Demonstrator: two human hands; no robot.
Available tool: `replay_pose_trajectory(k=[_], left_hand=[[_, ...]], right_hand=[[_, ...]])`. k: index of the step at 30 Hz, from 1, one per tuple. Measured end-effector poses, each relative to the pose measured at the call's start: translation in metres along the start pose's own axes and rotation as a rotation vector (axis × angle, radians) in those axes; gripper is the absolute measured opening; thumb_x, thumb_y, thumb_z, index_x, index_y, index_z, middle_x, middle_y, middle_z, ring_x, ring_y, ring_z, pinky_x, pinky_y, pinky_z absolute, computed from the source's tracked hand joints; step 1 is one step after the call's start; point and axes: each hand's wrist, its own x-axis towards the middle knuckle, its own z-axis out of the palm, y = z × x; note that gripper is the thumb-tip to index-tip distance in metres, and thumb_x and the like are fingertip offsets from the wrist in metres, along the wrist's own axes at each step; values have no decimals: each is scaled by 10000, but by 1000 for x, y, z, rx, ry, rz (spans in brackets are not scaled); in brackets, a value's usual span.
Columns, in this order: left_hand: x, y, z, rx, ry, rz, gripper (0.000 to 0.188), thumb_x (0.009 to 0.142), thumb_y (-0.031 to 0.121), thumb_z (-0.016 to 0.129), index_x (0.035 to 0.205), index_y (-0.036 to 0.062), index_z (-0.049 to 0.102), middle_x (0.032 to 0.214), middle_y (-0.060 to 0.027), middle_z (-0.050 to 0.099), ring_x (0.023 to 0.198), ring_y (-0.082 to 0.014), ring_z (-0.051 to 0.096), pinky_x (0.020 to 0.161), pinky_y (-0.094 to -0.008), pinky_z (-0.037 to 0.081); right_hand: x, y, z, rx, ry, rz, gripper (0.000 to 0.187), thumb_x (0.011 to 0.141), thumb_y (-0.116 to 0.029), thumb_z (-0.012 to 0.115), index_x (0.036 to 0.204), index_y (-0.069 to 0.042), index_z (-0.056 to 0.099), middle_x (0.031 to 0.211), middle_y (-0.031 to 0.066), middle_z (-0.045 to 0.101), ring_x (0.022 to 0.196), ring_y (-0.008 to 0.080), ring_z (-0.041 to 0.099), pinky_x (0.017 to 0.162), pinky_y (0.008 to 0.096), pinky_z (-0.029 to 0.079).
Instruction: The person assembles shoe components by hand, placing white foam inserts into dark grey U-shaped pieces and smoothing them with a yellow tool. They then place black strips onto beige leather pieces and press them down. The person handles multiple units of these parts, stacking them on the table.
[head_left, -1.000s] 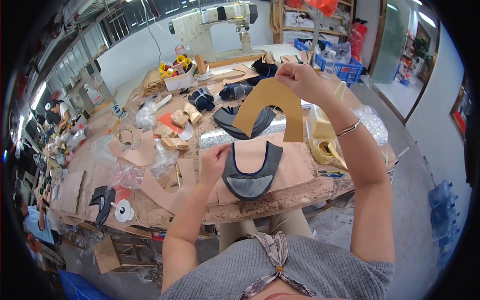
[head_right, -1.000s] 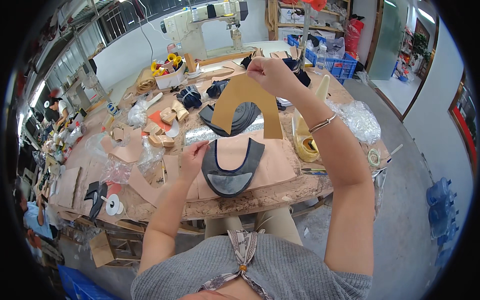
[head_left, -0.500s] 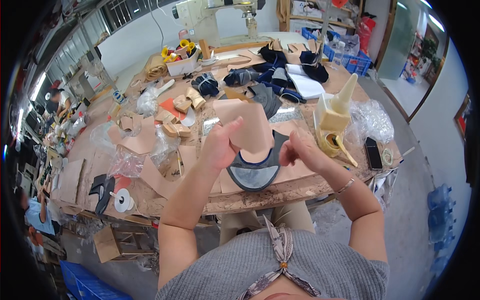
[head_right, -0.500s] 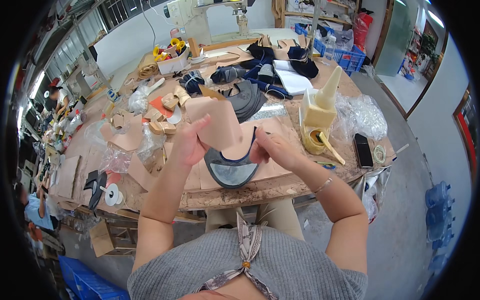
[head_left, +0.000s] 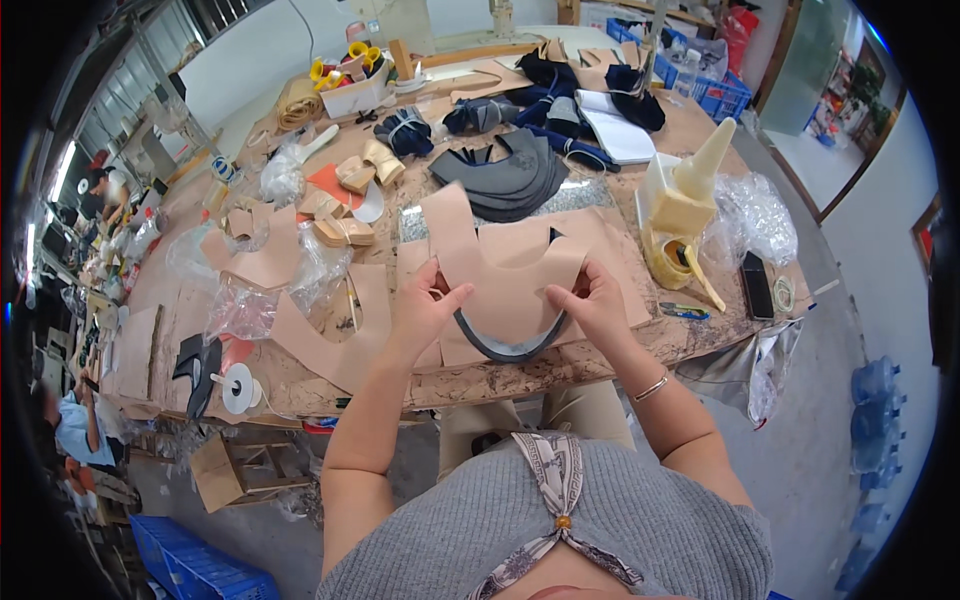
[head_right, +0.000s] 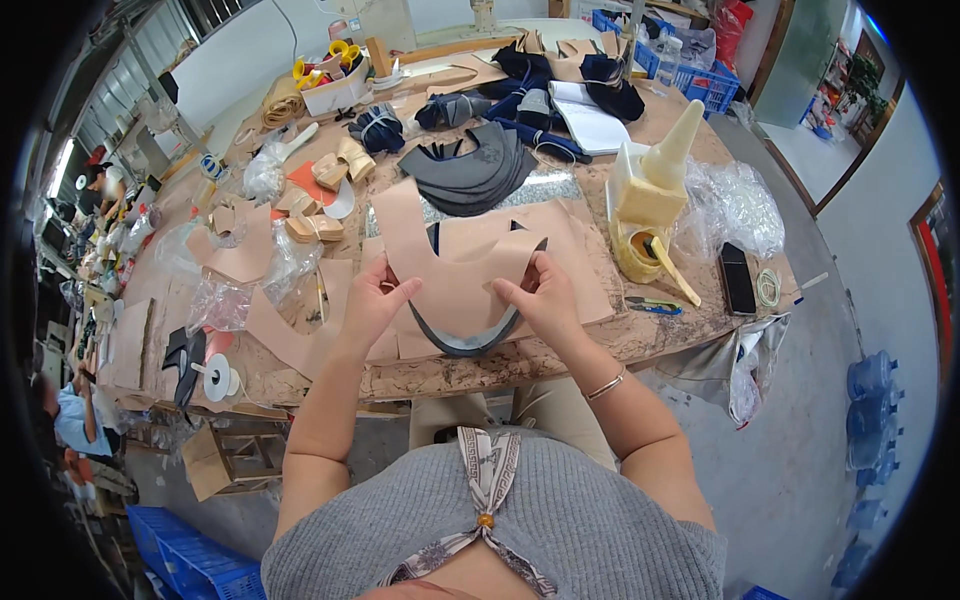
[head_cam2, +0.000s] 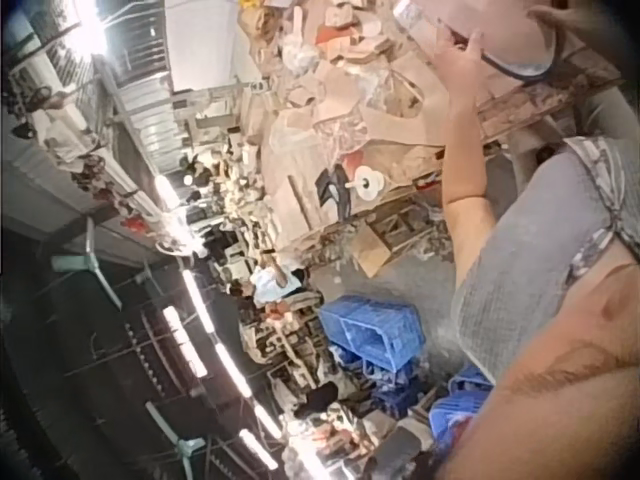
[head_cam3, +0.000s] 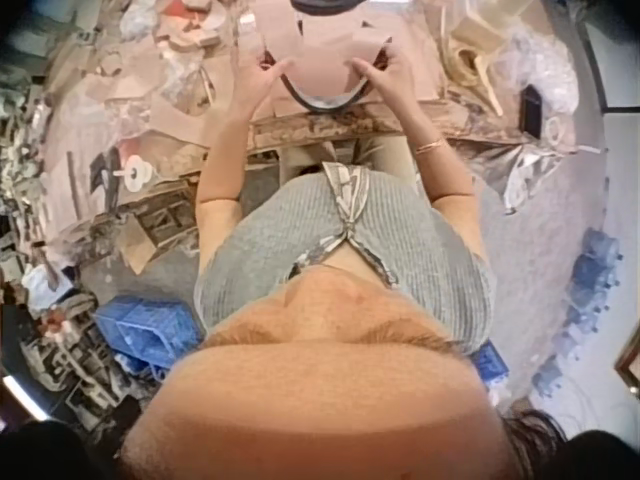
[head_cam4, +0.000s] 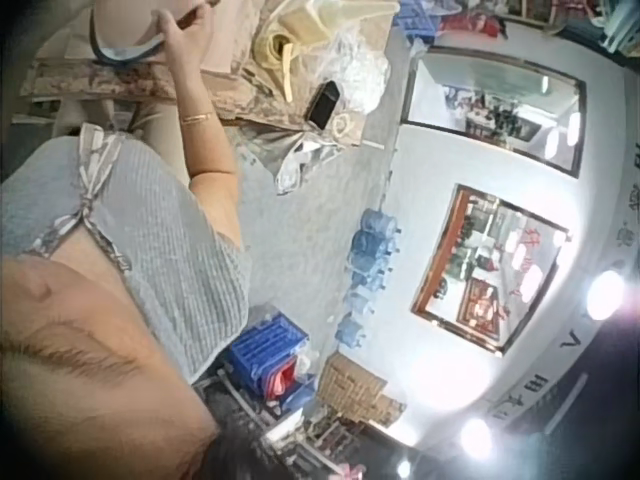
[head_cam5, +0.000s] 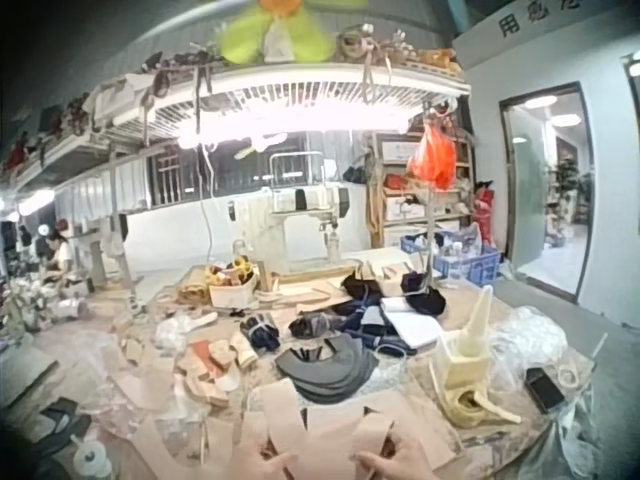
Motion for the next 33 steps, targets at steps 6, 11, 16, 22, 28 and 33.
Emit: replay_pose_trajectory(k=[6,11,16,22,28,33], left_hand=[[-11,-18,11,188,55,-23,459,750,138,786,1173,65,624,678,21,590,610,-49,524,568,-220,437],[-13,-22,13,227,65,-7,554,715,142,798,1232,84,608,665,10,588,584,-59,526,556,-229,441],[-13,-24,14,202,66,-29,618,692,136,803,1262,46,583,669,-45,613,593,-131,576,582,-285,478],[-13,-30,16,238,81,5,632,683,141,806,1257,16,574,669,-49,609,615,-157,579,610,-303,482],[-15,-34,20,300,99,36,624,678,145,802,1245,9,579,668,-63,612,645,-186,587,629,-323,490],[-16,-44,22,348,108,92,676,676,128,823,1286,4,561,700,-25,610,636,-114,583,609,-270,489]], right_hand=[[-11,35,9,-34,101,-78,389,760,-58,775,1070,24,555,922,68,651,749,107,613,651,236,502],[-14,46,7,-199,116,-82,412,724,-72,792,1058,5,563,841,65,599,717,142,571,646,274,486],[-18,52,8,-373,142,-147,420,701,-94,803,1044,-23,572,796,57,562,824,213,501,694,334,448],[-21,41,12,-434,165,-178,417,692,-102,804,1028,-32,567,772,53,553,843,233,482,722,352,433],[-22,42,13,-589,175,-281,514,676,-97,806,1108,-24,536,803,66,557,904,272,475,805,392,412],[-28,26,25,-892,448,-563,647,658,-86,814,1226,0,515,960,123,556,1020,303,475,856,383,431]])
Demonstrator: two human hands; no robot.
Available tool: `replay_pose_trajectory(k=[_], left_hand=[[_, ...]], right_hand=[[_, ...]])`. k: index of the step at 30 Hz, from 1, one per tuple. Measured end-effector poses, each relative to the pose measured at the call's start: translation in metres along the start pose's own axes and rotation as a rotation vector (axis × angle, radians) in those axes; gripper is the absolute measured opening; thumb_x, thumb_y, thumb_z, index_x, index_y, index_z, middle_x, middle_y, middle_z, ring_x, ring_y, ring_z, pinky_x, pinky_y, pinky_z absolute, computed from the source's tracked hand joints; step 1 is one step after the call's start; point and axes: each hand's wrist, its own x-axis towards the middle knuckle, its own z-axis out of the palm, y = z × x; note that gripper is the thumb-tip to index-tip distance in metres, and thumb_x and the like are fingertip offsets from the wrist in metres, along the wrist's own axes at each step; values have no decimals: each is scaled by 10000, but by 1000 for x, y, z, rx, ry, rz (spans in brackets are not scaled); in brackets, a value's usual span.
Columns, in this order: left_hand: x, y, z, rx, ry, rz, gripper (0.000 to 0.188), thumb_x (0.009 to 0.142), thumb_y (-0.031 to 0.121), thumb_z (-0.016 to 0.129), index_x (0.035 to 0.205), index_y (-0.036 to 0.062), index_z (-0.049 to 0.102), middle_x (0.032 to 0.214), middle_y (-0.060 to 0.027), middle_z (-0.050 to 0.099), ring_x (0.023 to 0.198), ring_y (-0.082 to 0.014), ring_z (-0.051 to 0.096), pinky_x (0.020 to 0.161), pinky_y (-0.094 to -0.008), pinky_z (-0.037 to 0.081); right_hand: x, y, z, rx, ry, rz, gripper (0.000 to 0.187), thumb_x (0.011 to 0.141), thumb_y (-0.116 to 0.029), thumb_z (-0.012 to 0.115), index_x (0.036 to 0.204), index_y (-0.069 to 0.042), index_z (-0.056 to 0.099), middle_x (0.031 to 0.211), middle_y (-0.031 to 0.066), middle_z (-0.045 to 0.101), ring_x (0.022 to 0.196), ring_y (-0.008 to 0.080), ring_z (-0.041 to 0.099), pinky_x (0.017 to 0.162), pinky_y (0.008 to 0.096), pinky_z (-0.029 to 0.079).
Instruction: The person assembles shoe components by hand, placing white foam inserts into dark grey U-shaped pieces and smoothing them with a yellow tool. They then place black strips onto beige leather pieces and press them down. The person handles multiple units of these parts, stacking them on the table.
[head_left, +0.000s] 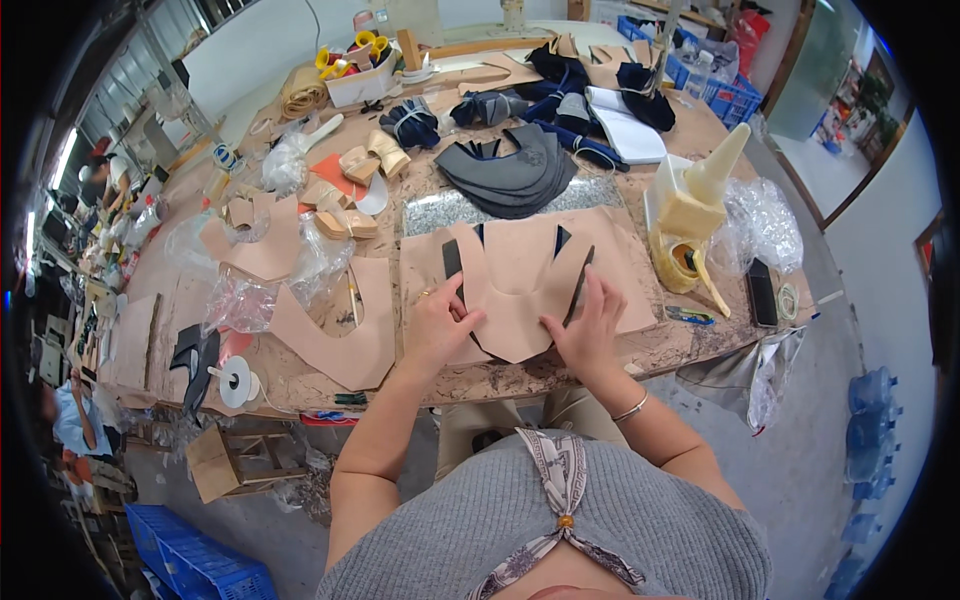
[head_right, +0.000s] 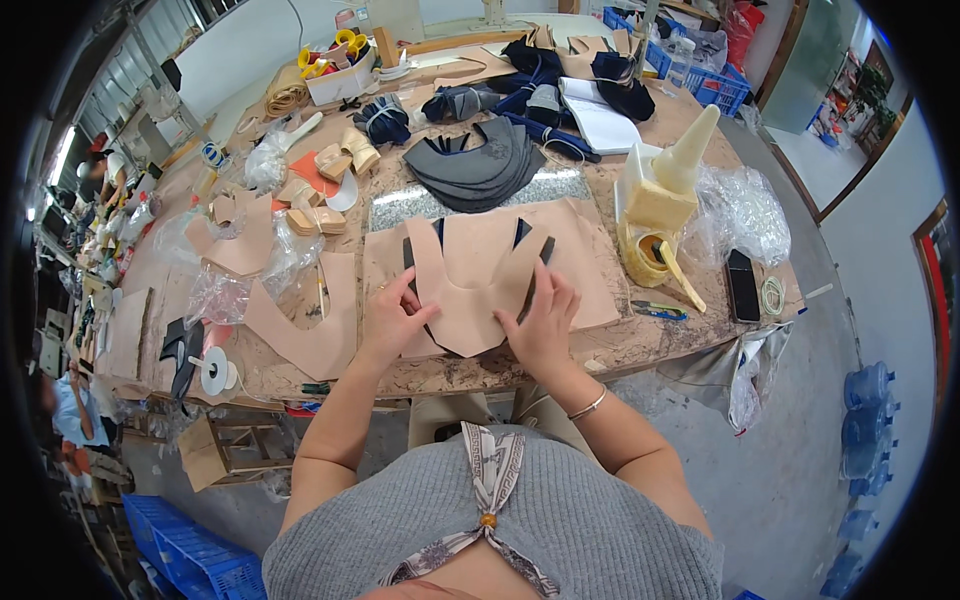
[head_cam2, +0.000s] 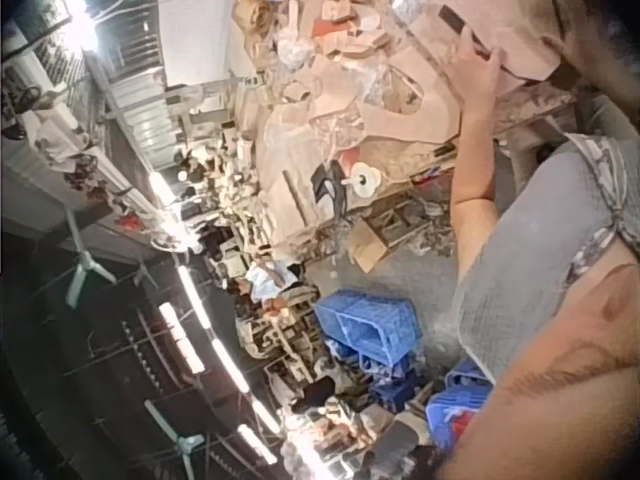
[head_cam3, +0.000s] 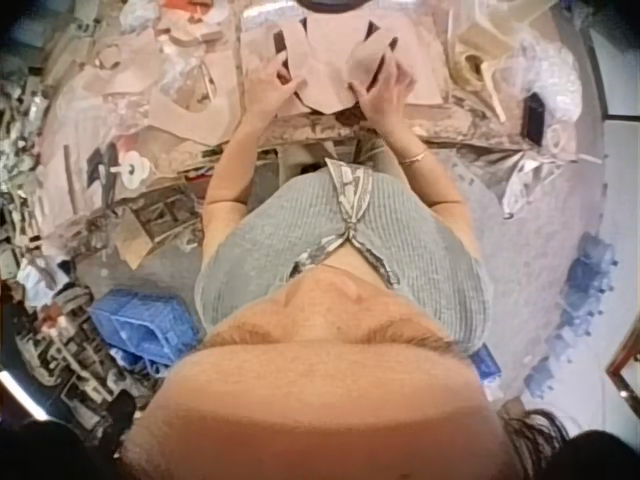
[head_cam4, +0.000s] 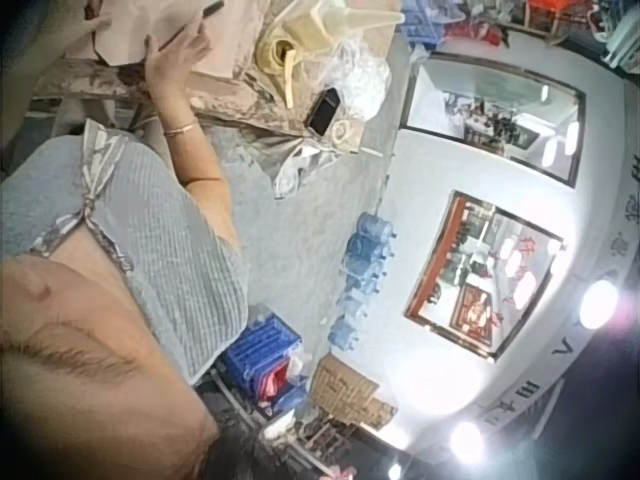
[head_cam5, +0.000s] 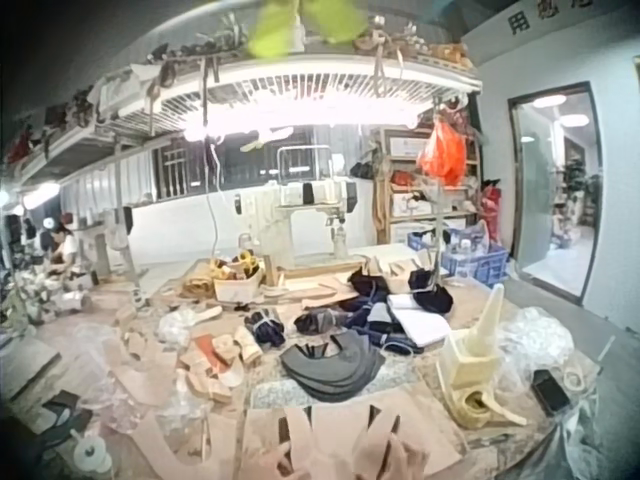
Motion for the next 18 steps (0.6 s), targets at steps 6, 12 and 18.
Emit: replay_pose_trajectory(k=[6,12,18], left_hand=[[17,4,-8,146,69,262,663,688,157,813,1291,29,568,754,-30,641,737,-97,584,694,-273,487],[108,-6,-29,-317,-220,-151,654,758,100,755,1355,22,500,902,-33,676,778,-70,588,722,-224,478],[154,-53,-14,-393,-301,-123,680,749,33,748,1372,21,476,882,-56,696,771,-84,626,686,-228,504]], right_hand=[[7,-11,12,228,-634,-525,408,795,-91,596,1190,0,548,1239,156,536,1225,317,478,1017,405,374],[15,-30,20,159,-714,-616,262,831,-100,524,1064,5,581,1250,141,547,1255,298,483,1031,388,380],[18,-29,32,171,-745,-678,172,820,-108,544,964,-22,579,1112,124,580,1117,269,554,969,384,420]])
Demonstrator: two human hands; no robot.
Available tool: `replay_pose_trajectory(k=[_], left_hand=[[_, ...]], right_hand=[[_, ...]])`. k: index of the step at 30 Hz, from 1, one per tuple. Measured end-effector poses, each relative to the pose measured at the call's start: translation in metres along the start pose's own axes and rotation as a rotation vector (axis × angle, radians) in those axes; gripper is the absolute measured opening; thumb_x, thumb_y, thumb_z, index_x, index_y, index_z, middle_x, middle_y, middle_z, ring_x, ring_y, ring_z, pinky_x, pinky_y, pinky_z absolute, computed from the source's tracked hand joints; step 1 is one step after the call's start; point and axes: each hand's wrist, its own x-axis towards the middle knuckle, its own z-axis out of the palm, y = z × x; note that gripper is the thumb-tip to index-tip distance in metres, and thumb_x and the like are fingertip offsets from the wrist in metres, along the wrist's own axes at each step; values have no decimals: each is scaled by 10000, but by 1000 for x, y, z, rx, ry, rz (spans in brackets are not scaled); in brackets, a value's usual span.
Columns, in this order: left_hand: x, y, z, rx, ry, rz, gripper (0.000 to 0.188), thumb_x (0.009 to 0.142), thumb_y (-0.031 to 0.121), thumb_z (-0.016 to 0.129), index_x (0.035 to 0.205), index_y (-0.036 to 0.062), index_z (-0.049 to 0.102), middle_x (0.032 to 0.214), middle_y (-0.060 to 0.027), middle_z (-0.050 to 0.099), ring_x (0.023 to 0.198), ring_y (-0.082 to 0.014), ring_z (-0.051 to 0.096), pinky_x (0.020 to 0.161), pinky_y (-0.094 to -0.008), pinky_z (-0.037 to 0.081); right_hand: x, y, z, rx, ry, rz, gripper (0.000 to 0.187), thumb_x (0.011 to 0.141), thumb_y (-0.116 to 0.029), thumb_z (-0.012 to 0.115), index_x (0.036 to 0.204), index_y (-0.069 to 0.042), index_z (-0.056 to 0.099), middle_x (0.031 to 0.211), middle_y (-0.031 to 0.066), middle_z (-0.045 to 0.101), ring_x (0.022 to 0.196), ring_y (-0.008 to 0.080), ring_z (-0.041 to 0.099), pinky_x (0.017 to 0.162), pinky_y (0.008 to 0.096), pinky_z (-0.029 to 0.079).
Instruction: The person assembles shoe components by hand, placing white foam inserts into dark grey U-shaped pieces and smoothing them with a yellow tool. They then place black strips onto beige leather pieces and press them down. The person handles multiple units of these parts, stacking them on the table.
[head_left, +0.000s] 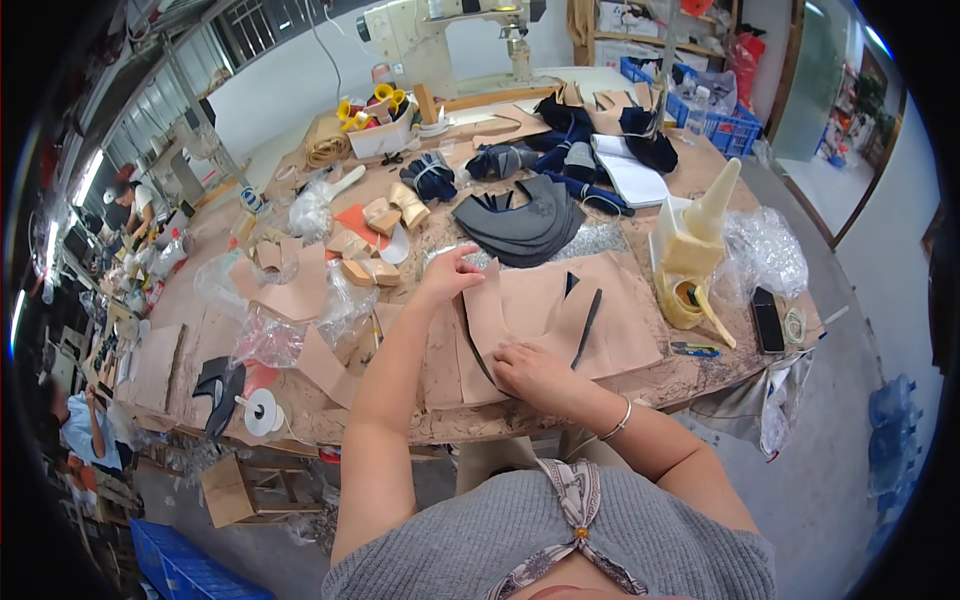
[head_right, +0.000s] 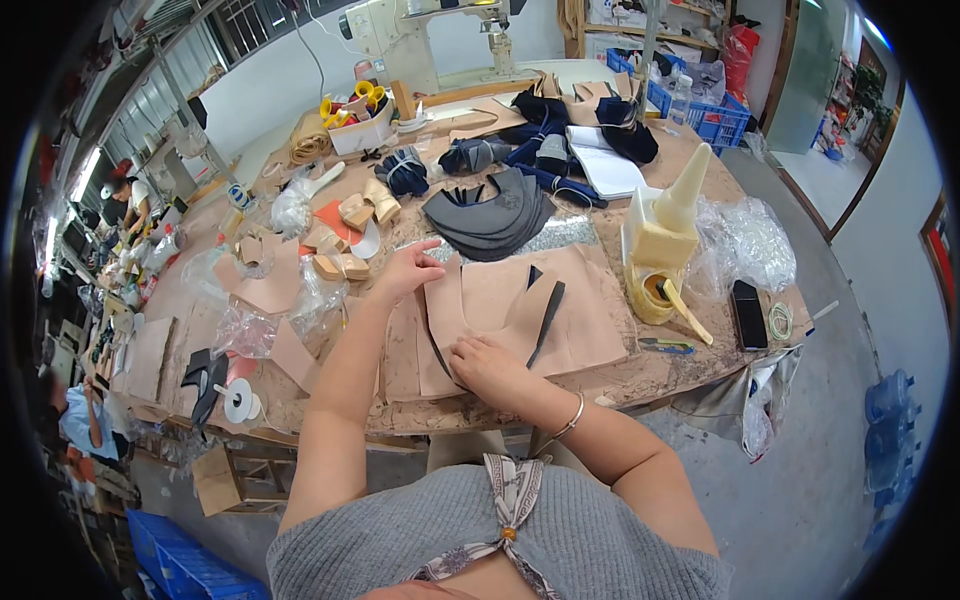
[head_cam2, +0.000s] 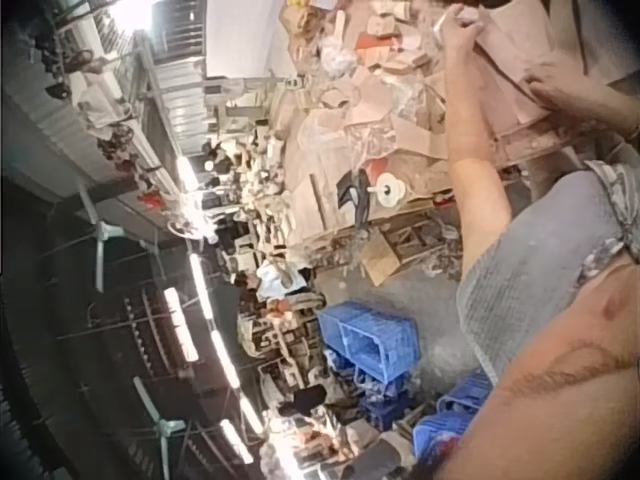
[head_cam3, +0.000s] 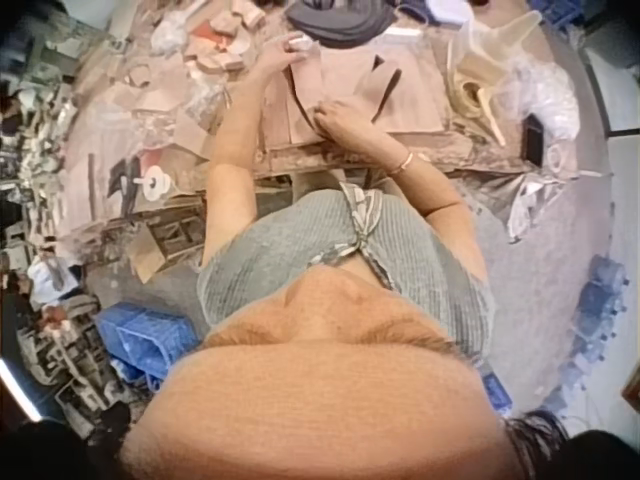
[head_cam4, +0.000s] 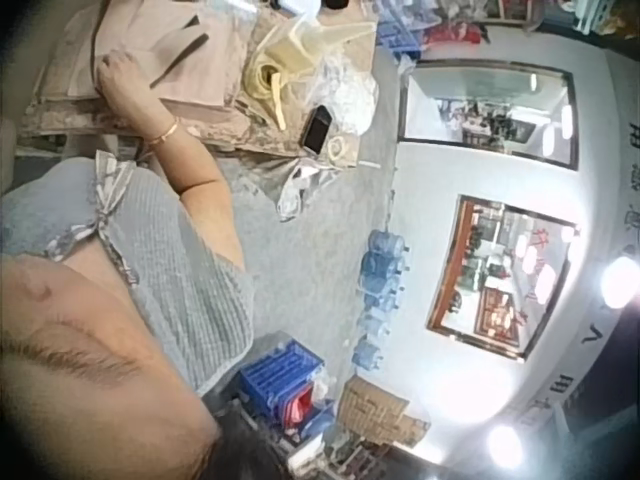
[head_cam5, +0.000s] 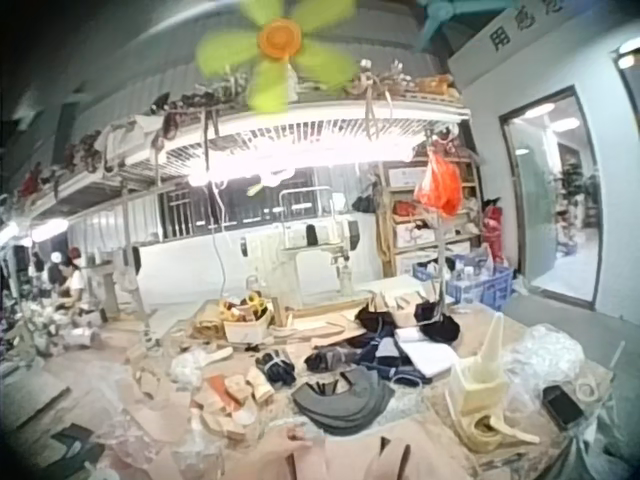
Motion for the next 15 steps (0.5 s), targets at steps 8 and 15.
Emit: replay_pose_trajectory(k=[8,15], left_hand=[[3,12,7,262,22,-37,651,726,27,758,1330,-2,516,862,-60,713,771,-82,631,722,-222,500],[-5,25,18,492,93,-12,595,682,135,782,1240,27,605,903,-80,726,831,-186,681,760,-301,520]], right_hand=[[4,-1,2,-35,5,-9,133,789,-94,563,894,-21,599,937,105,581,992,253,578,919,384,442],[6,-2,-1,-47,-5,-16,130,787,-93,567,891,-26,608,951,108,584,1007,262,576,929,390,439]])
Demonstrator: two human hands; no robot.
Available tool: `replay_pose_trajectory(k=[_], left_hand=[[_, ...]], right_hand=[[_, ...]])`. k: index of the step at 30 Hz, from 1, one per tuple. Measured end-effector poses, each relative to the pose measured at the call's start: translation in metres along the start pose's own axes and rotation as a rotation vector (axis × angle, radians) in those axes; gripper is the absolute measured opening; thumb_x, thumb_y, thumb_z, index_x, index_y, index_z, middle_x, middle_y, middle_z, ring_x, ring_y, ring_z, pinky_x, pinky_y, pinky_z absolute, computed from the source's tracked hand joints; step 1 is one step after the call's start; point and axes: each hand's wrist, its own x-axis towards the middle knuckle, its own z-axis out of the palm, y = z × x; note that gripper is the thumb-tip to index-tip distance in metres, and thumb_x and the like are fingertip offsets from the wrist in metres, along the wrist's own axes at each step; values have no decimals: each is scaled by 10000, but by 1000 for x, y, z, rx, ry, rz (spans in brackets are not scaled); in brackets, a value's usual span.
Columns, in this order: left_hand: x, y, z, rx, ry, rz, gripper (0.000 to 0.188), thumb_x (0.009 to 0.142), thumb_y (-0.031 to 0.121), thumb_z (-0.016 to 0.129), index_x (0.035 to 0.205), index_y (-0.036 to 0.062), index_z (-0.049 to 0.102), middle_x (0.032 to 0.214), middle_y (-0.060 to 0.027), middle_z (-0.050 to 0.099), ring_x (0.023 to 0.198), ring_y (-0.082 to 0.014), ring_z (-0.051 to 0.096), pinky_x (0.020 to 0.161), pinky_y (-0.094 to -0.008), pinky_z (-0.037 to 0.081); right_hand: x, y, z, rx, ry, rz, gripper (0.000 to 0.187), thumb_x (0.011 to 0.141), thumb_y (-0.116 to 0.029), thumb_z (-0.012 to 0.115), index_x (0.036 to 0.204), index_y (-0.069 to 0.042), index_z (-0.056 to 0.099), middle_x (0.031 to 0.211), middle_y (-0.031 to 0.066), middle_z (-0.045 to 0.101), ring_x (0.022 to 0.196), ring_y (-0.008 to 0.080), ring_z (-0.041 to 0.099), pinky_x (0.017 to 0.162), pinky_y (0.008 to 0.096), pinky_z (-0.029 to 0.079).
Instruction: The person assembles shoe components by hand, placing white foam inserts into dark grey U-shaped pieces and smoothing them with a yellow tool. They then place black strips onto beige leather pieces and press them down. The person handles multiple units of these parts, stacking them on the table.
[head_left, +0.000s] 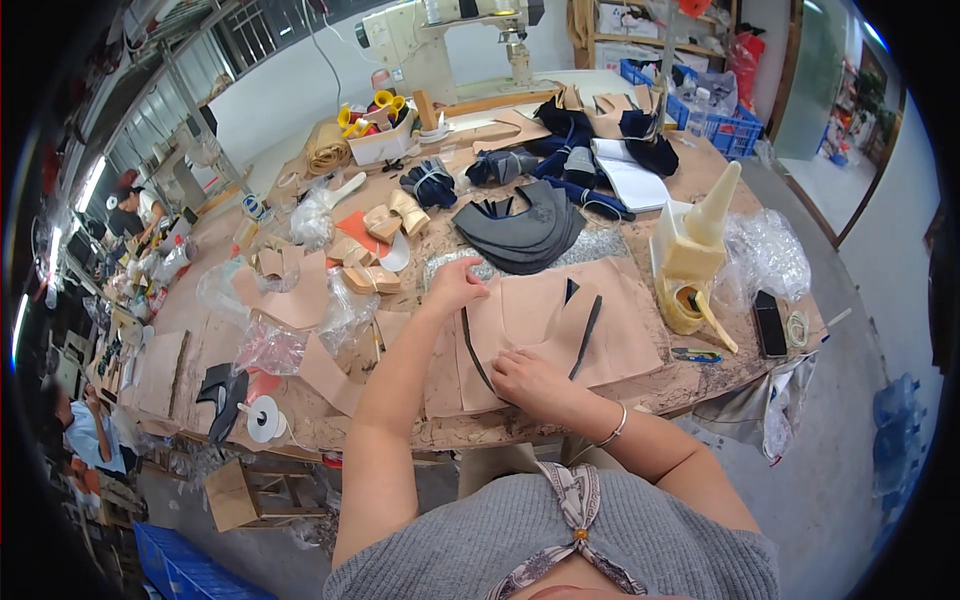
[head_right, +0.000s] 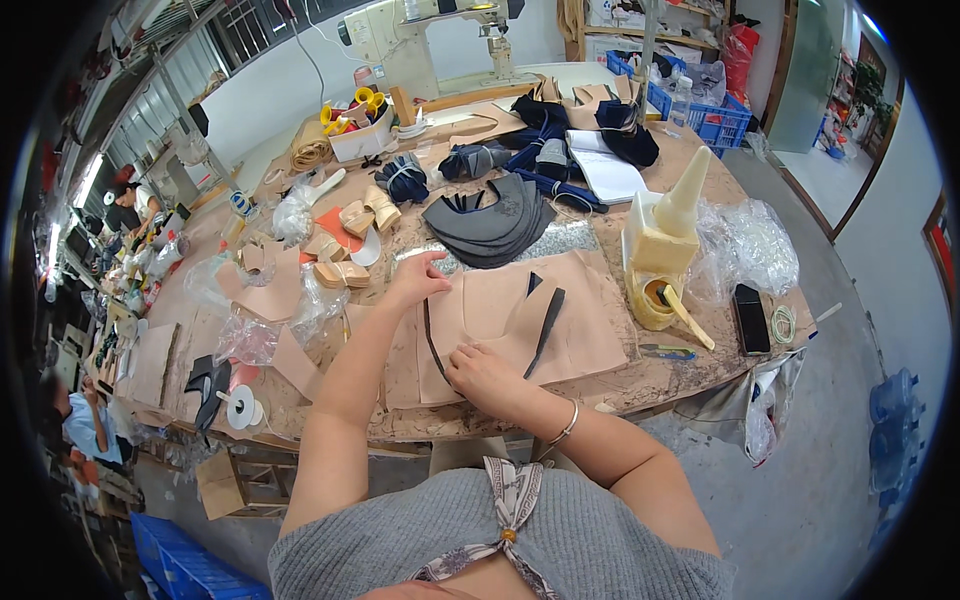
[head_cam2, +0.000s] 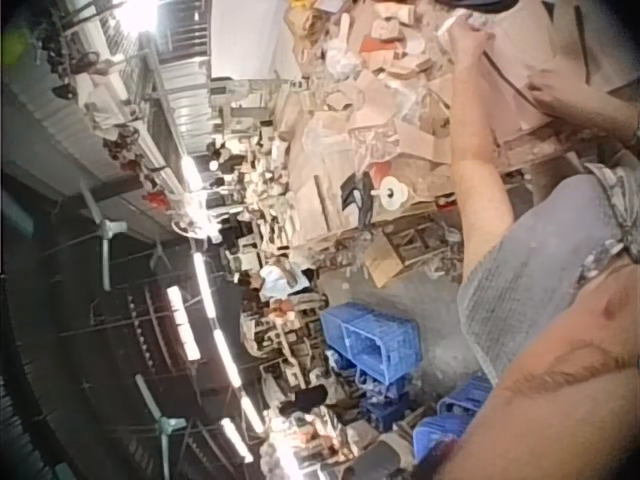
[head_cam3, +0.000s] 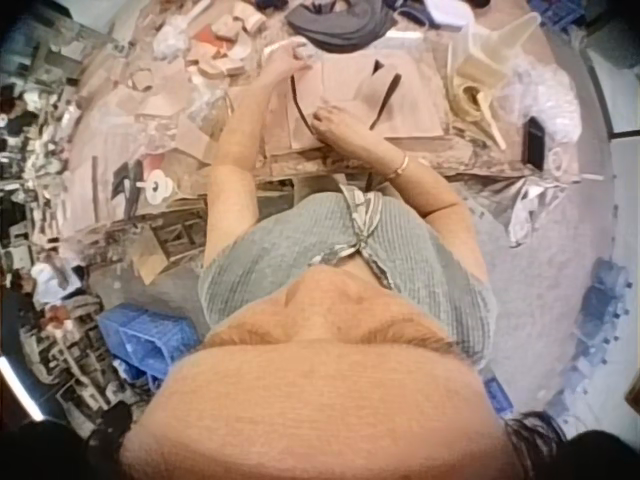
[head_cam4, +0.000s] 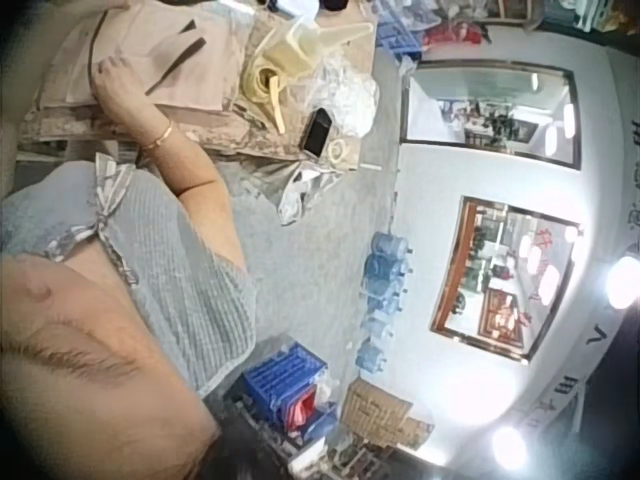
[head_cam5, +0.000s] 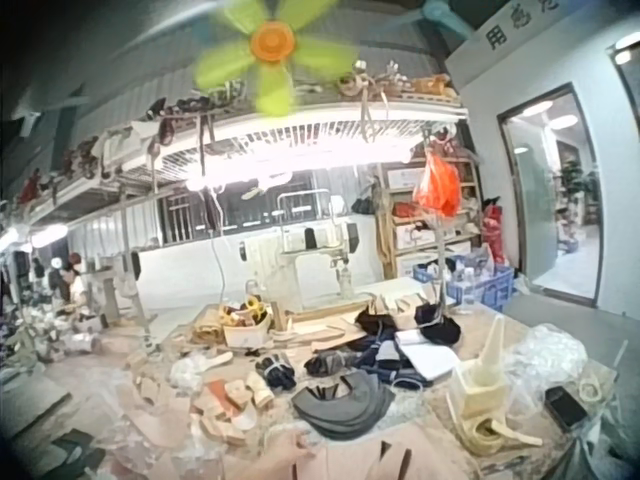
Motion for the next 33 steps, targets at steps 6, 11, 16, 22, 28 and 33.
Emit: replay_pose_trajectory(k=[6,11,16,22,28,33], left_hand=[[-39,0,52,401,109,456,722,809,329,692,1397,15,415,1454,-205,364,1341,-364,347,1067,-421,335],[-43,20,66,559,-75,297,887,893,580,491,1485,-15,202,1562,-229,142,1446,-399,132,1165,-472,149],[-35,22,71,437,142,384,778,918,463,515,1470,-16,248,1545,-231,200,1433,-402,176,1161,-475,160],[-145,67,95,250,30,486,854,883,449,584,1439,-98,237,1518,-289,213,1419,-443,180,1153,-521,149],[-178,89,122,463,72,487,1099,757,717,549,1419,-115,272,1510,-290,231,1418,-422,198,1144,-502,165],[-178,94,115,472,78,512,1076,727,725,573,1377,-107,362,1464,-257,338,1392,-379,274,1135,-481,201]], right_hand=[[2,-1,-9,-25,-30,-1,116,779,-99,577,868,-34,612,938,107,584,988,260,582,919,368,442],[2,-5,-11,-30,-55,15,89,767,-101,583,824,-39,610,897,97,578,956,246,581,913,335,438],[-10,-1,-20,150,57,-46,138,767,-88,602,898,-76,641,997,96,615,1033,220,577,912,347,435],[-76,72,-53,463,470,970,221,827,-220,724,772,-13,671,692,85,643,568,152,586,548,300,472],[-48,126,-56,790,212,968,269,816,-250,739,902,-1,688,731,14,655,624,98,581,558,275,465],[-48,158,-45,740,105,979,233,780,-200,756,907,-10,714,774,36,689,648,99,593,602,264,483]])
